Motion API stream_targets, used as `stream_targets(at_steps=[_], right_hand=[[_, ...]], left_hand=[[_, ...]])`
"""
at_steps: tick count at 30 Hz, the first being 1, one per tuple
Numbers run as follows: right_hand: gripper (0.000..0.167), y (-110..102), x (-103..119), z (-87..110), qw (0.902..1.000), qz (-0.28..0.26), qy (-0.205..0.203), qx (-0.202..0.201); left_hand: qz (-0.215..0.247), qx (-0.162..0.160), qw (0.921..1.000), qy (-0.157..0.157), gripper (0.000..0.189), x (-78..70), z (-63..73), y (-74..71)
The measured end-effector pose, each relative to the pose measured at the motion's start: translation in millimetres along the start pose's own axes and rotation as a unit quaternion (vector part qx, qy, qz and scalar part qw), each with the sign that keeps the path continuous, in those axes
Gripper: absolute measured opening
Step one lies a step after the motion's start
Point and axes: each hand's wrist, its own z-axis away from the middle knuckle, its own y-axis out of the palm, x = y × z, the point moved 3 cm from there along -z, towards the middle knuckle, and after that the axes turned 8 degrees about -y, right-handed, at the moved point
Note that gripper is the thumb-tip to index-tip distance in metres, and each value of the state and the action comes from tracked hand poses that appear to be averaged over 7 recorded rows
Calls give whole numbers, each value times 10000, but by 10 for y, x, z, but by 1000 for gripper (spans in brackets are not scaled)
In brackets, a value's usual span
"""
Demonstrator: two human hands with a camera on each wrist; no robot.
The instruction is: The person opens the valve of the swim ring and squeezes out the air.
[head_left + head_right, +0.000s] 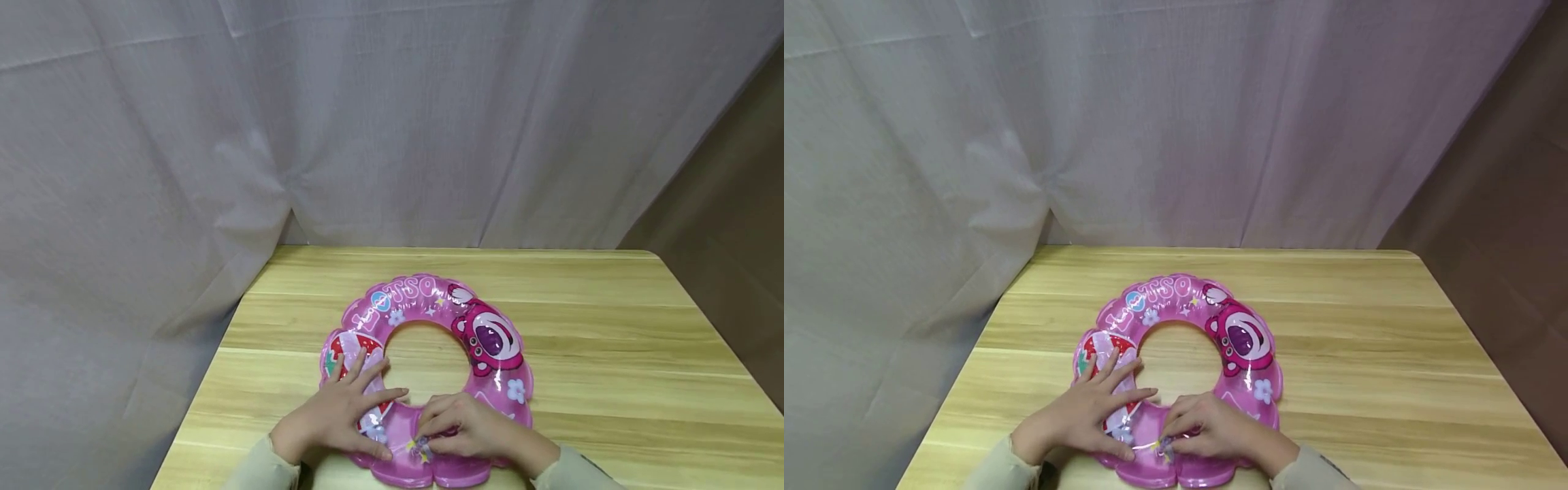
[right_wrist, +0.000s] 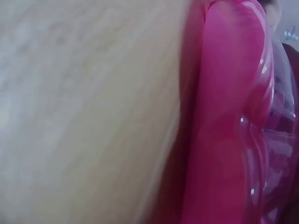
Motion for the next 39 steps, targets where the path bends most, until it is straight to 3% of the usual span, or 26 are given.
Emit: stream_targets(at_steps=[5,12,32,39], right_hand=[[21,-26,14,-13,9999,-29,70,-68],[21,-43,36,-39,9999,41,47,-133],[20,-29,53,-44,9999,105,86,-60],[19,-44,43,-71,9999,96,118,-33]], left_hand=[[568,246,9974,360,83,18,30,-48],[490,182,9957,765,70,3,2,-94],[785,164,9966,209,57,-89,0,-97],[604,141,9979,172,53,-102,-30,-120]])
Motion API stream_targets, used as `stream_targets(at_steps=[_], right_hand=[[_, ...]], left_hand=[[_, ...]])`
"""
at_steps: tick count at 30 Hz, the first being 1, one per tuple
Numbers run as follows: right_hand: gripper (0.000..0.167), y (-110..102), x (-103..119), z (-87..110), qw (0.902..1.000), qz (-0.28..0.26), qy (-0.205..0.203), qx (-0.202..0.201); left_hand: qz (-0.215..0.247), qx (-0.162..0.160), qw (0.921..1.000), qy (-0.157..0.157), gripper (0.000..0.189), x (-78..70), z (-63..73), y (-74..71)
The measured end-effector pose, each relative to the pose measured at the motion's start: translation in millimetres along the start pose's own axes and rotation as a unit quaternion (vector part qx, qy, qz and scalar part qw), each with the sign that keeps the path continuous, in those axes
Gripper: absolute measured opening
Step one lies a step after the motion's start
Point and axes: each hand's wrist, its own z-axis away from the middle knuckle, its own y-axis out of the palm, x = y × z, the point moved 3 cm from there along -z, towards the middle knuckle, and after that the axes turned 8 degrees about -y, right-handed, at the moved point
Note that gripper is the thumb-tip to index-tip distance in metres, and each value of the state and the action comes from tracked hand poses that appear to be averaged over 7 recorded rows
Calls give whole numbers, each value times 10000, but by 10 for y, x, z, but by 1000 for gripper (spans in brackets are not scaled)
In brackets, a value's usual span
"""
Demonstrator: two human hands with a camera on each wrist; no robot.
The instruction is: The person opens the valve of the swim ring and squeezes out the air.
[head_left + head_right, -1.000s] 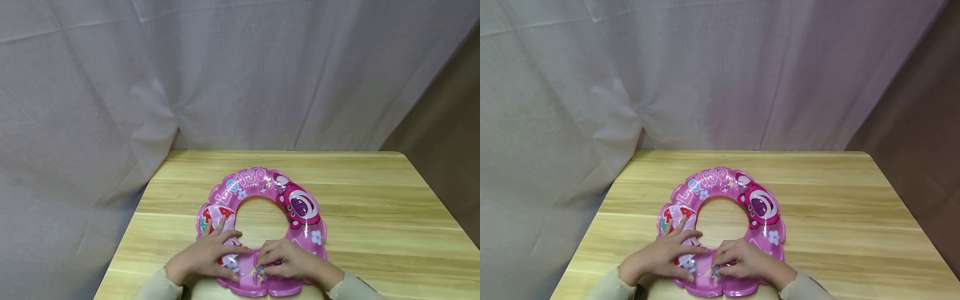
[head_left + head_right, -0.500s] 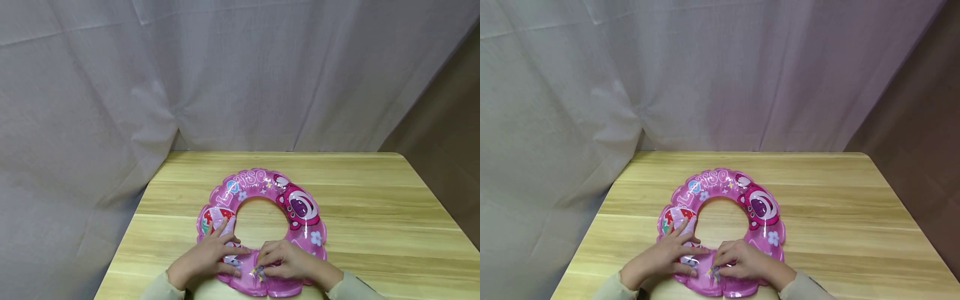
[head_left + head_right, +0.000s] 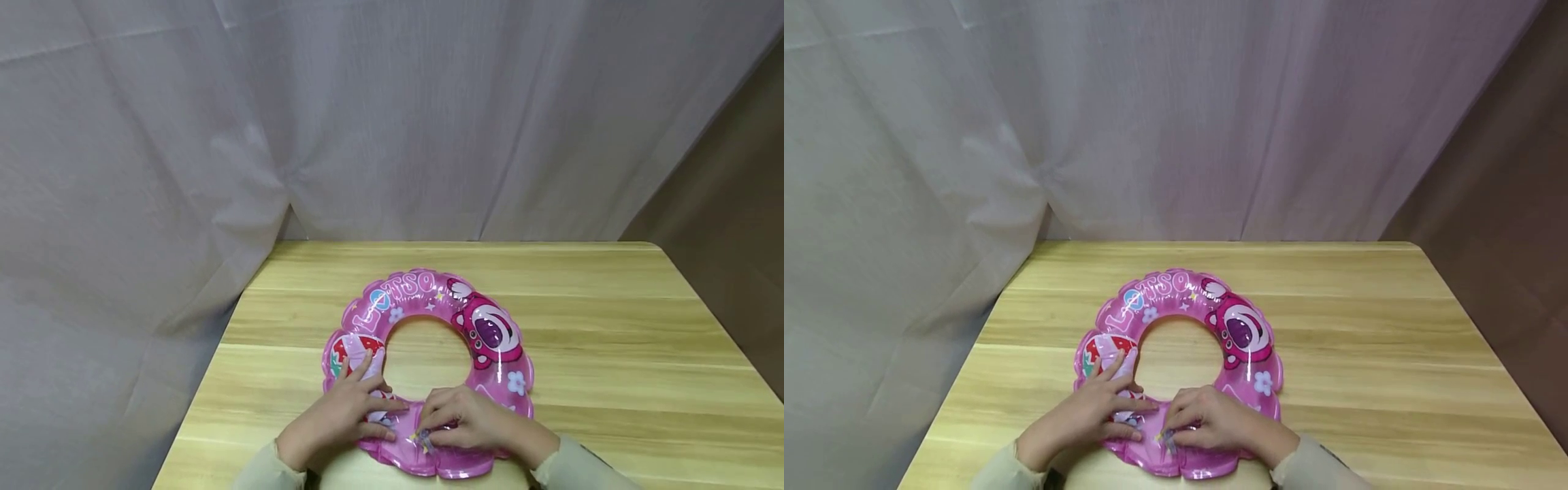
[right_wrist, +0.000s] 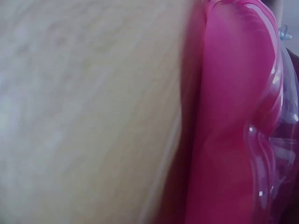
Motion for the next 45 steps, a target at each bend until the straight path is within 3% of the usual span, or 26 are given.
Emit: stream_targets(at_steps=[21,32,45], right_hand=[[20,37,0,37,9998,-162,78,-48],[21,29,-40,42,9995,-189,233,60],[18,22,-27,10,9999,-117,74,98]], left_hand=[[-165,-25,9999,-22,46,-14,-16,53],[-410,-166,9990,70,48,-37,-36,10],[-499,-152,9986,76,47,-57,-32,-6]])
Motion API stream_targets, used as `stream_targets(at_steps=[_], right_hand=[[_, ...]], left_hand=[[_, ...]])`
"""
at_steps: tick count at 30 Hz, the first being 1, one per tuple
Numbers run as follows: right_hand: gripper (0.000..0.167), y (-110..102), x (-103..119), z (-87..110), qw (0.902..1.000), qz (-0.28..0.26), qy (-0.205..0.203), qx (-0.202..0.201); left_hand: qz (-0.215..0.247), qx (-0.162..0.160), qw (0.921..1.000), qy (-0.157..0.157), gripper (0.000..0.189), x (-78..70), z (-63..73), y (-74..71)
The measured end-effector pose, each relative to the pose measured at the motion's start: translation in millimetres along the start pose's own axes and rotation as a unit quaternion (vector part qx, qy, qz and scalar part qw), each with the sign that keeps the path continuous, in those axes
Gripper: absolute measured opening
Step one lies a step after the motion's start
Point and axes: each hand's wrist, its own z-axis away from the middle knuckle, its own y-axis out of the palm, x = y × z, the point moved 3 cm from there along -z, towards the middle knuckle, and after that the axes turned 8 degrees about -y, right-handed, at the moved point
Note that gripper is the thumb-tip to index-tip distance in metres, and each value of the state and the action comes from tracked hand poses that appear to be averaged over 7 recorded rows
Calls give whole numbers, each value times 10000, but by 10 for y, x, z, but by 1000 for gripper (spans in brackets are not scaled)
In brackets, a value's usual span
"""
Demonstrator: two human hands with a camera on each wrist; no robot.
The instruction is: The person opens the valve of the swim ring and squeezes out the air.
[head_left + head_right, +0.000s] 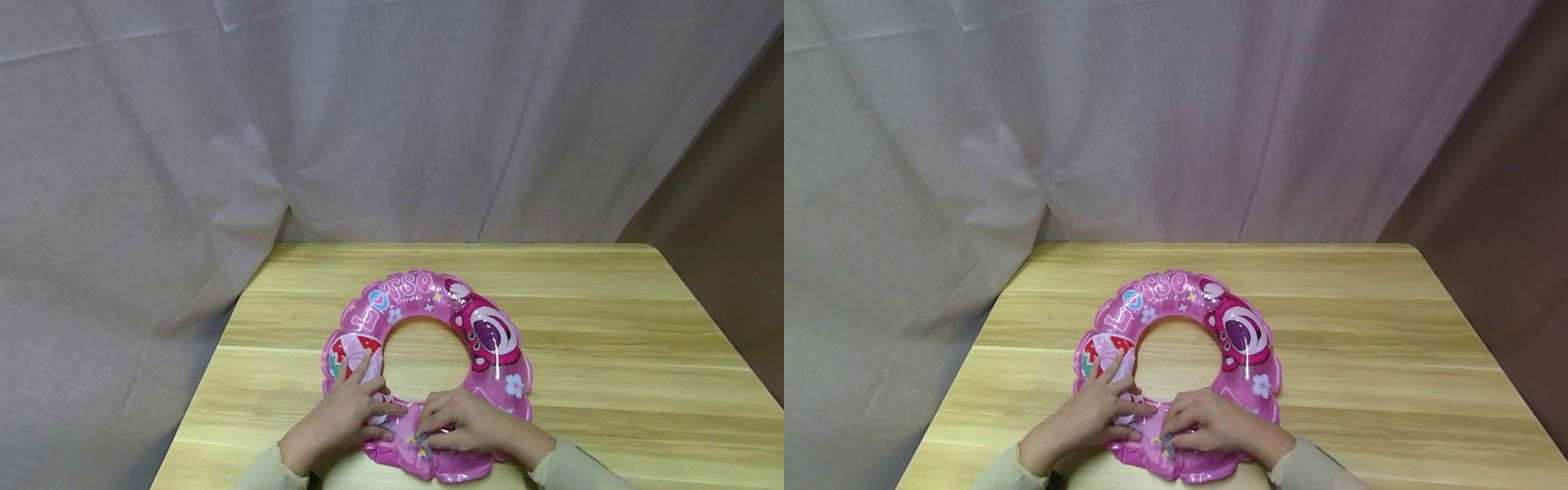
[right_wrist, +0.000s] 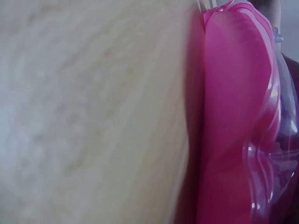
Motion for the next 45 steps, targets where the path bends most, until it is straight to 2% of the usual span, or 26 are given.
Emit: stream_targets(at_steps=[20,45], right_hand=[[18,-15,4,-16,10000,-35,-22,-55],[19,-2,8,4,9997,-83,207,-44]], left_hand=[[-12,-13,10000,6,46,-16,2,-42],[126,18,9999,-75,47,-6,22,-34]])
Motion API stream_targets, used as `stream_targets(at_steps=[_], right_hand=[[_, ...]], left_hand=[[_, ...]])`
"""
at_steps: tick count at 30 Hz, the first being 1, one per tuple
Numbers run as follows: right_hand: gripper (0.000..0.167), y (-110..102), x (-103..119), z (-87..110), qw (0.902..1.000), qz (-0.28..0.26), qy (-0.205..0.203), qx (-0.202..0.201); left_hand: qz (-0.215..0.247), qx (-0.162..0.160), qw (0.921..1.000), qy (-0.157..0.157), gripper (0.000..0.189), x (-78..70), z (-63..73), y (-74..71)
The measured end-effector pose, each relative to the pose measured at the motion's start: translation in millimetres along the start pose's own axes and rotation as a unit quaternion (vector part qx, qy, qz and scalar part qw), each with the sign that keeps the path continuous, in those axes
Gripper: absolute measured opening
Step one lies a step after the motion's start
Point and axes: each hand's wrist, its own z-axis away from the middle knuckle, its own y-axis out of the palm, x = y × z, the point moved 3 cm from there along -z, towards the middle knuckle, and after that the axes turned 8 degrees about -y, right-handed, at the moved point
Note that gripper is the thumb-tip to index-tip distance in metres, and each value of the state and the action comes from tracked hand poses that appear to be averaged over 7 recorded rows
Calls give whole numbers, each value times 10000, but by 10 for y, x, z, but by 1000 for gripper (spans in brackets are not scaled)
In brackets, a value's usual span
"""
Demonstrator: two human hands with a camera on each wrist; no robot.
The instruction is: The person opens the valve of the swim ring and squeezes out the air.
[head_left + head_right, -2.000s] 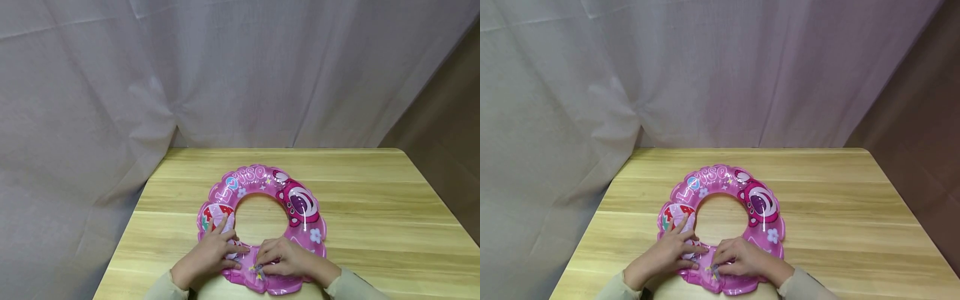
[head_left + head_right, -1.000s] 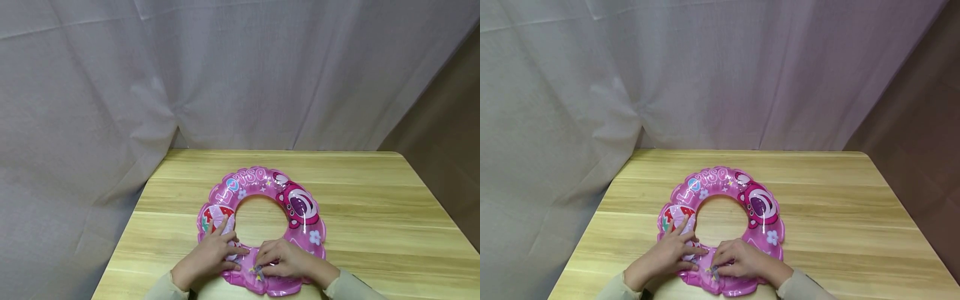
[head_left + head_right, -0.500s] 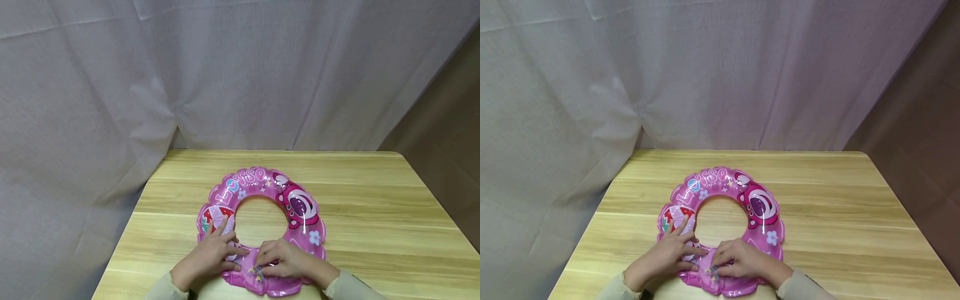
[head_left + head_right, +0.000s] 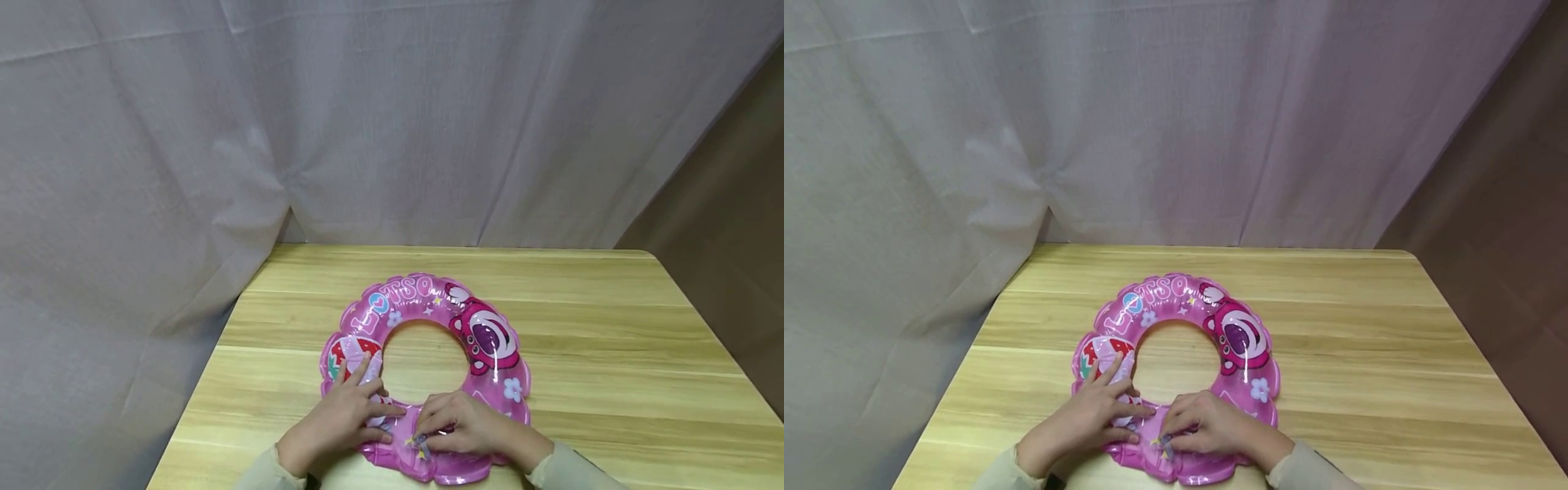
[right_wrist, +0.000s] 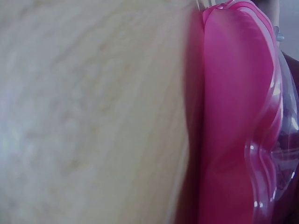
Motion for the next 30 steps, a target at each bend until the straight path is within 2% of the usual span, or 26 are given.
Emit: stream_targets(at_steps=[11,18,22,27,30], right_hand=[[19,20,-33,12,9999,99,-10,39],[20,36,-61,50,9997,14,223,74],[20,45,-90,81,9989,-140,444,78],[21,50,-115,102,9986,-262,443,95],[21,37,-119,107,9977,-365,551,168]], left_hand=[[-28,-28,10000,-1,48,28,-9,37],[-265,-458,9984,195,50,46,6,85],[-482,-576,9969,224,55,50,11,124],[-653,-857,9928,521,68,30,8,159],[-566,-953,9907,783,76,41,-5,169]])
